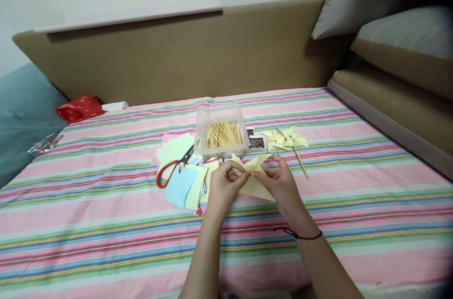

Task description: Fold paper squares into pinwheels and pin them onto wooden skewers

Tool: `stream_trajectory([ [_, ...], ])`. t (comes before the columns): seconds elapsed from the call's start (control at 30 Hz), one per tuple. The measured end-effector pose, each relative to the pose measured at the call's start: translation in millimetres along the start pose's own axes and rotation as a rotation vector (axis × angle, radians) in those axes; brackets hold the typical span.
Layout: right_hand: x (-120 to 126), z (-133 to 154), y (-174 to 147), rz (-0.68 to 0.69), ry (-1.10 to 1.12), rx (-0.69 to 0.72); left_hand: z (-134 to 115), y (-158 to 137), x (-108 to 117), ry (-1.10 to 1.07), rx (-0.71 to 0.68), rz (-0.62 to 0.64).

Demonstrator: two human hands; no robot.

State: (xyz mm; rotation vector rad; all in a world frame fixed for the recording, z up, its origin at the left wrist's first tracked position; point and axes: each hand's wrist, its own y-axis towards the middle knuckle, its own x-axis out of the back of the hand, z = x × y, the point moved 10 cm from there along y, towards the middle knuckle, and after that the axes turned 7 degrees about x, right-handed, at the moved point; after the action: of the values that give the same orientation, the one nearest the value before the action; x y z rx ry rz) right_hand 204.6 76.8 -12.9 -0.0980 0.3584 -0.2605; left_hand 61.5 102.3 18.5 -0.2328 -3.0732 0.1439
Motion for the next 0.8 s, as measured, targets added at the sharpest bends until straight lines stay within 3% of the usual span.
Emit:
stream_trajectory([
  [0.2,-0.1,1.2,-0.3,-0.006,0.007,0.009,-4.8,-1.1,-3.4,-0.211,0.02,0.006],
  [0.8,1.8,-0.9,0.2,-0.014,0.005,0.002,0.9,-2.1,-6.6,-0.187,0.078,0.019],
])
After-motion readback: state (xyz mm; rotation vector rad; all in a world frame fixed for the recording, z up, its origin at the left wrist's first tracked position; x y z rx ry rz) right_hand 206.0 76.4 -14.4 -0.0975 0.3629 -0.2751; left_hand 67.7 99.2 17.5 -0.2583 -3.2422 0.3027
